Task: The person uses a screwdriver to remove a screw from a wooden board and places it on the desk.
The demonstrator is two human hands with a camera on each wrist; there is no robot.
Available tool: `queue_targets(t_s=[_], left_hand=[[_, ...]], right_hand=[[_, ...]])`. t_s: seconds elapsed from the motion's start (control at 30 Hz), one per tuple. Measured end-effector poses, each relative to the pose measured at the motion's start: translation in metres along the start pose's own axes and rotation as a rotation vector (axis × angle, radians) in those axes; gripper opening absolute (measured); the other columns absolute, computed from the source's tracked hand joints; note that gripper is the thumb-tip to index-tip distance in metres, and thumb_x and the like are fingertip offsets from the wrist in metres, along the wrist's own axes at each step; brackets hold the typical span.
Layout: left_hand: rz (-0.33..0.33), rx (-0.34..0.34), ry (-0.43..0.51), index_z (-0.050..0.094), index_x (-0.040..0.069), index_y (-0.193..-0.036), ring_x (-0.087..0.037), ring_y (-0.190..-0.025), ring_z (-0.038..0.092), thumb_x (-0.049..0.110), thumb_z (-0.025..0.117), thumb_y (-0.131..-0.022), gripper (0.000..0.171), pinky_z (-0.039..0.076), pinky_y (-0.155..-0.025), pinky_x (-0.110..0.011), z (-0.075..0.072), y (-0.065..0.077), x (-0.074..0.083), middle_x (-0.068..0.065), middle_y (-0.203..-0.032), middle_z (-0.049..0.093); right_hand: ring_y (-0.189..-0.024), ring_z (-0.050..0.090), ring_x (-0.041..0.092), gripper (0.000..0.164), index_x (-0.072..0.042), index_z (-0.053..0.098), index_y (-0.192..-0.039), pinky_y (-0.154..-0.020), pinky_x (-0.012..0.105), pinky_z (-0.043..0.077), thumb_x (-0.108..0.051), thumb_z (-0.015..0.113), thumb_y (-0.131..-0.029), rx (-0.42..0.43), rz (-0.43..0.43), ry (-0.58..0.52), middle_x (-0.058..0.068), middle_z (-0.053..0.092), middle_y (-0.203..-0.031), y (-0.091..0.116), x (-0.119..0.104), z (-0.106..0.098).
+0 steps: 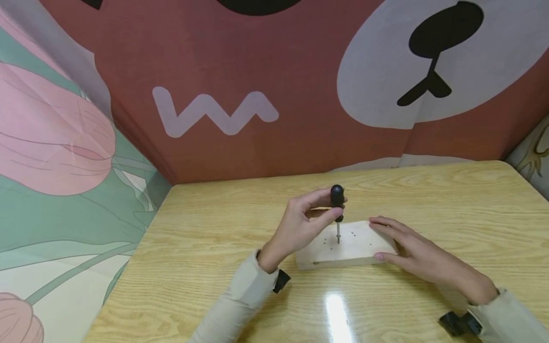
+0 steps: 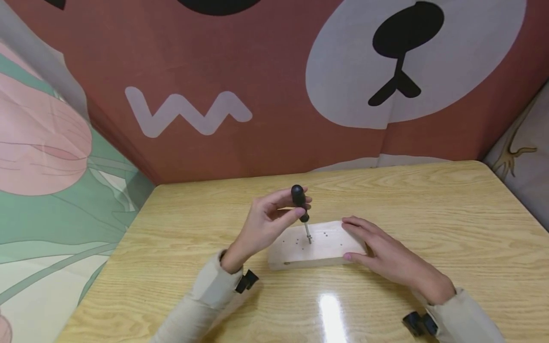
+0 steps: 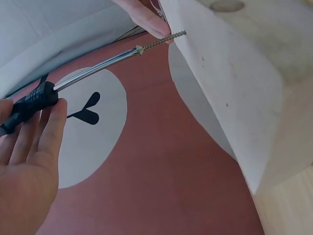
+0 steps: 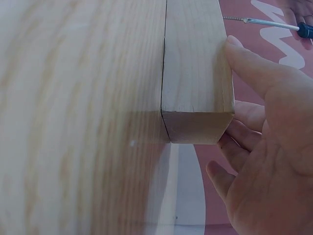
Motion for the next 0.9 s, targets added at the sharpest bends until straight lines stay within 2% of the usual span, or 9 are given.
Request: queue_targets(t_s=[0.17,0.3,0.4,0.53,0.63,0.9], left_hand=[[0.012,-0.080,-0.052,0.057,-0.001,-0.135,-0.024,-0.108,0.071,0.002,0.061,-0.097,0.038,0.059,-0.090,-0.027,0.0009,0.0006,0.0024,-0.021,-0.121,0.069],[0.012,-0.119,-0.078,0.056,-0.001,-0.135,-0.019,-0.108,0.071,0.003,0.060,-0.098,0.038,0.059,-0.090,-0.026,0.0002,0.0007,0.0038,-0.020,-0.120,0.070],[0.003,-0.103,-0.078,0.058,-0.002,-0.133,-0.020,-0.103,0.072,0.002,0.064,-0.095,0.039,0.060,-0.088,-0.026,-0.0015,0.0004,0.0034,-0.021,-0.116,0.071],[-0.003,-0.049,-0.054,0.062,-0.003,-0.128,-0.019,-0.098,0.073,0.000,0.069,-0.090,0.039,0.062,-0.083,-0.029,-0.0037,0.0000,0.0019,-0.022,-0.110,0.072],[0.006,-0.023,-0.043,0.063,-0.003,-0.127,-0.019,-0.096,0.074,0.000,0.069,-0.091,0.037,0.063,-0.081,-0.032,-0.0049,0.0000,0.0014,-0.023,-0.110,0.072],[-0.024,-0.046,-0.058,0.059,-0.001,-0.134,-0.025,-0.103,0.072,0.001,0.066,-0.094,0.041,0.060,-0.085,-0.026,-0.0065,0.0007,0.0002,-0.022,-0.117,0.071]], right_hand=[[-0.141,0.036,0.042,0.068,-0.010,0.044,-0.149,-0.102,0.065,0.039,-0.043,0.065,-0.094,0.001,-0.007,-0.007,0.015,0.037,-0.156,-0.0001,0.0003,-0.0001],[-0.140,0.037,0.041,0.068,-0.010,0.044,-0.149,-0.102,0.065,0.039,-0.041,0.067,-0.094,0.005,-0.014,-0.009,0.015,0.037,-0.156,-0.0002,0.0011,0.0002],[-0.139,0.037,0.041,0.067,-0.010,0.044,-0.149,-0.102,0.064,0.040,-0.039,0.067,-0.094,0.009,-0.022,-0.003,0.015,0.037,-0.156,-0.0001,0.0012,0.0005],[-0.140,0.037,0.043,0.067,-0.009,0.044,-0.149,-0.101,0.064,0.040,-0.039,0.067,-0.094,0.005,-0.017,-0.008,0.016,0.037,-0.156,0.0000,0.0013,0.0006],[-0.140,0.037,0.043,0.068,-0.008,0.044,-0.149,-0.102,0.066,0.039,-0.039,0.067,-0.094,0.001,-0.013,-0.016,0.017,0.036,-0.156,0.0000,0.0011,0.0004],[-0.140,0.036,0.043,0.068,-0.008,0.043,-0.149,-0.102,0.066,0.039,-0.040,0.067,-0.093,0.001,-0.005,-0.017,0.016,0.037,-0.156,-0.0005,0.0010,-0.0006]])
Point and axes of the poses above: each hand's wrist, its own y-axis away from the middle knuckle, its own z-axis out of the palm, x = y × z, the point moved 6 cm from there along -y, towards the middle knuckle
